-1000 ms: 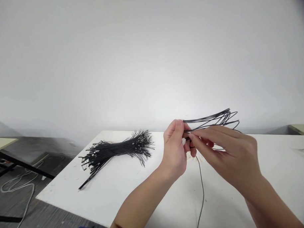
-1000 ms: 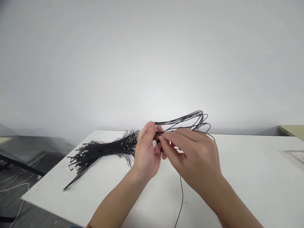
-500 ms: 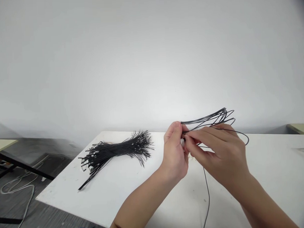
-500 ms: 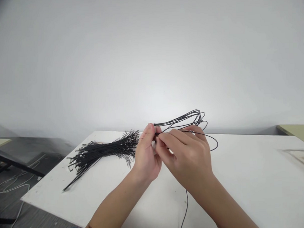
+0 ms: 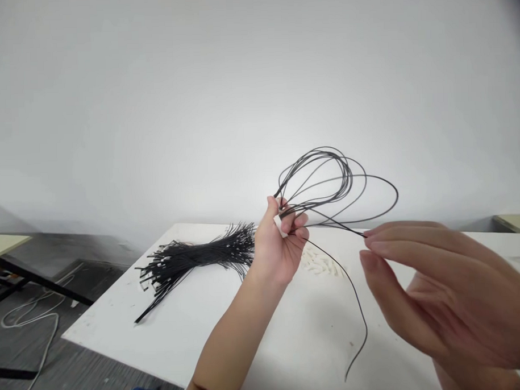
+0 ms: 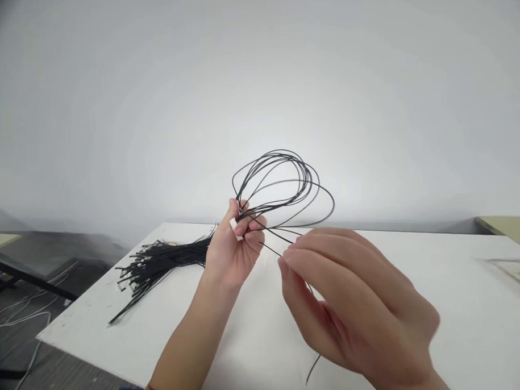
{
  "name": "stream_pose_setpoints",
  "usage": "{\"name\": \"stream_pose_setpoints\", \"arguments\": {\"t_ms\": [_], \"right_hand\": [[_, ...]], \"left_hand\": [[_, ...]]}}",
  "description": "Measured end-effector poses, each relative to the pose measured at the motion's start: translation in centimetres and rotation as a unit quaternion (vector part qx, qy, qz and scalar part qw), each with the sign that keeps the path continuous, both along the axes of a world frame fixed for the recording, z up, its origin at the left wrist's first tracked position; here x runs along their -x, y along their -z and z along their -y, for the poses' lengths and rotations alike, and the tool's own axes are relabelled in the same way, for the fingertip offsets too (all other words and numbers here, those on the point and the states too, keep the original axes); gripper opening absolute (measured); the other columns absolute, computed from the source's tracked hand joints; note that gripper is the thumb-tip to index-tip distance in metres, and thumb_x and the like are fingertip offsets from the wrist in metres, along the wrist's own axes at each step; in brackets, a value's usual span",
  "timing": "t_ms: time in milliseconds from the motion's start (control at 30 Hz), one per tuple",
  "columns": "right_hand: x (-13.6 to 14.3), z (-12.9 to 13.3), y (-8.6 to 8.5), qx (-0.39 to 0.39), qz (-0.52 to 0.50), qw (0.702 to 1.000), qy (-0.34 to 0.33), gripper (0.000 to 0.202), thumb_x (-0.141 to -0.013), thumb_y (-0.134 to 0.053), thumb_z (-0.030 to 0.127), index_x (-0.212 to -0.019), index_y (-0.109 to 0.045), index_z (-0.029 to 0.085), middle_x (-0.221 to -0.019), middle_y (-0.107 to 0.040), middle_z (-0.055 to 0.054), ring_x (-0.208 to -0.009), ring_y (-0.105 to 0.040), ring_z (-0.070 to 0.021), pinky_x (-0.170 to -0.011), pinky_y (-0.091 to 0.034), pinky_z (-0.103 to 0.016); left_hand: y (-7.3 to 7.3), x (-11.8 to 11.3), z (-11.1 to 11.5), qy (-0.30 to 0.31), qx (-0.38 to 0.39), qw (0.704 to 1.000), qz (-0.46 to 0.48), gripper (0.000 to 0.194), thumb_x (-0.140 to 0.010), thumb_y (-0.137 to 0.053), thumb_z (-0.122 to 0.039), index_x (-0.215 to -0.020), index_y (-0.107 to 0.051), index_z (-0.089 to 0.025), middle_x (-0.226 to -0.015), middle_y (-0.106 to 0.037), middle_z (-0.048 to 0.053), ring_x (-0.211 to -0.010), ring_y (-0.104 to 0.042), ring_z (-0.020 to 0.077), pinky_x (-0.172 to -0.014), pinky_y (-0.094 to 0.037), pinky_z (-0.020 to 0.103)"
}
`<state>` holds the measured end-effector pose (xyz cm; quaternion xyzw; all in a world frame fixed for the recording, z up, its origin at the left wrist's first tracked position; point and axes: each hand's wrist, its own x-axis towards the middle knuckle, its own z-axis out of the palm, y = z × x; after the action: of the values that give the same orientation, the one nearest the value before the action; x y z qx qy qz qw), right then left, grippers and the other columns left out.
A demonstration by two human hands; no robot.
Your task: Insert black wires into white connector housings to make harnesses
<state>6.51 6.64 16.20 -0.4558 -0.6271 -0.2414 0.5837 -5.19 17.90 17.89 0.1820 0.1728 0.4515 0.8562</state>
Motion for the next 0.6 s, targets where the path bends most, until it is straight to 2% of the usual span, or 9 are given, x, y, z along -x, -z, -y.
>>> {"name": "stream_pose_setpoints", "arguments": {"t_ms": [33, 100, 200, 300, 400, 433, 500, 567, 600], "right_hand": [[-0.3, -0.2, 0.0, -0.014, 0.047, 0.999, 0.007, 0.025, -0.070, -0.069, 0.008, -0.087, -0.066, 0.026, -0.077, -0.066, -0.003, -0.074, -0.062, -0.0199, -0.066, -0.053, -0.036], [-1.3, -1.2, -0.1, -0.077, 0.160, 0.981, 0.075, 0.028, -0.066, -0.071, 0.006, -0.085, -0.066, 0.026, -0.082, -0.068, -0.004, -0.086, -0.061, -0.0241, -0.073, -0.052, -0.040], [-3.1, -3.3, 0.4, -0.200, 0.253, 0.929, 0.182, 0.023, -0.066, -0.077, 0.023, -0.083, -0.067, 0.036, -0.087, -0.069, 0.001, -0.098, -0.054, -0.0270, -0.081, -0.042, -0.043], [-4.0, -5.2, 1.6, -0.265, 0.276, 0.907, 0.173, 0.024, -0.064, -0.081, 0.040, -0.081, -0.065, 0.043, -0.072, -0.064, 0.008, -0.073, -0.052, -0.0164, -0.078, -0.034, -0.038], [-3.4, -6.2, 2.9, -0.257, 0.282, 0.917, 0.113, 0.020, -0.065, -0.082, 0.037, -0.073, -0.064, 0.038, -0.063, -0.059, 0.011, -0.061, -0.052, -0.0098, -0.077, -0.032, -0.036], [-3.1, -6.3, 3.3, -0.238, 0.273, 0.929, 0.082, 0.018, -0.068, -0.080, 0.031, -0.072, -0.064, 0.035, -0.061, -0.059, 0.011, -0.059, -0.053, -0.0090, -0.076, -0.033, -0.036], [-2.7, -6.5, 3.9, -0.177, 0.172, 0.969, 0.002, 0.015, -0.071, -0.076, 0.020, -0.071, -0.064, 0.029, -0.059, -0.059, 0.009, -0.055, -0.054, -0.0090, -0.072, -0.038, -0.035], [-3.0, -6.8, 4.1, -0.130, 0.000, 0.990, -0.055, 0.009, -0.079, -0.069, 0.018, -0.076, -0.064, 0.026, -0.061, -0.061, 0.006, -0.053, -0.055, -0.0106, -0.062, -0.044, -0.033], [-3.4, -6.9, 4.1, -0.113, -0.107, 0.985, -0.078, 0.006, -0.083, -0.065, 0.021, -0.078, -0.063, 0.024, -0.061, -0.060, 0.004, -0.052, -0.055, -0.0114, -0.058, -0.046, -0.032]], "left_hand": [[-0.1, 0.1, -0.2, -0.001, 0.009, 1.000, 0.009, 0.030, -0.097, -0.043, -0.036, -0.076, -0.050, -0.016, -0.045, -0.028, -0.006, -0.050, -0.046, 0.0084, -0.039, -0.038, 0.010], [-0.3, 0.3, -0.6, 0.000, 0.023, 0.999, 0.022, 0.031, -0.099, -0.041, -0.034, -0.075, -0.050, -0.016, -0.045, -0.028, -0.006, -0.050, -0.046, 0.0080, -0.040, -0.040, 0.009], [-0.6, 0.7, -0.7, 0.001, 0.047, 0.998, 0.035, 0.033, -0.099, -0.039, -0.032, -0.075, -0.050, -0.015, -0.046, -0.028, -0.006, -0.049, -0.044, 0.0062, -0.042, -0.044, 0.007], [-0.8, 0.7, -0.6, 0.002, 0.062, 0.997, 0.043, 0.033, -0.100, -0.037, -0.031, -0.075, -0.050, -0.014, -0.049, -0.029, -0.006, -0.048, -0.042, 0.0039, -0.048, -0.049, 0.006], [-0.7, 0.5, -0.5, -0.010, 0.057, 0.998, 0.032, 0.033, -0.100, -0.035, -0.029, -0.075, -0.049, -0.014, -0.049, -0.029, -0.006, -0.049, -0.043, 0.0039, -0.052, -0.051, 0.007], [-0.6, 0.3, -0.5, -0.019, 0.053, 0.998, 0.024, 0.033, -0.100, -0.036, -0.030, -0.075, -0.049, -0.014, -0.049, -0.029, -0.006, -0.049, -0.043, 0.0042, -0.052, -0.052, 0.008], [-0.3, -0.1, -0.7, -0.047, 0.038, 0.998, -0.001, 0.032, -0.100, -0.037, -0.031, -0.075, -0.048, -0.015, -0.049, -0.030, -0.006, -0.049, -0.044, 0.0050, -0.054, -0.053, 0.010], [0.2, -0.5, -1.1, -0.087, 0.014, 0.996, -0.029, 0.031, -0.099, -0.041, -0.034, -0.074, -0.047, -0.016, -0.049, -0.030, -0.006, -0.050, -0.046, 0.0060, -0.056, -0.054, 0.014], [0.5, -0.7, -1.4, -0.108, -0.001, 0.993, -0.041, 0.030, -0.098, -0.043, -0.035, -0.074, -0.047, -0.016, -0.049, -0.031, -0.006, -0.051, -0.047, 0.0066, -0.058, -0.055, 0.016]]}}
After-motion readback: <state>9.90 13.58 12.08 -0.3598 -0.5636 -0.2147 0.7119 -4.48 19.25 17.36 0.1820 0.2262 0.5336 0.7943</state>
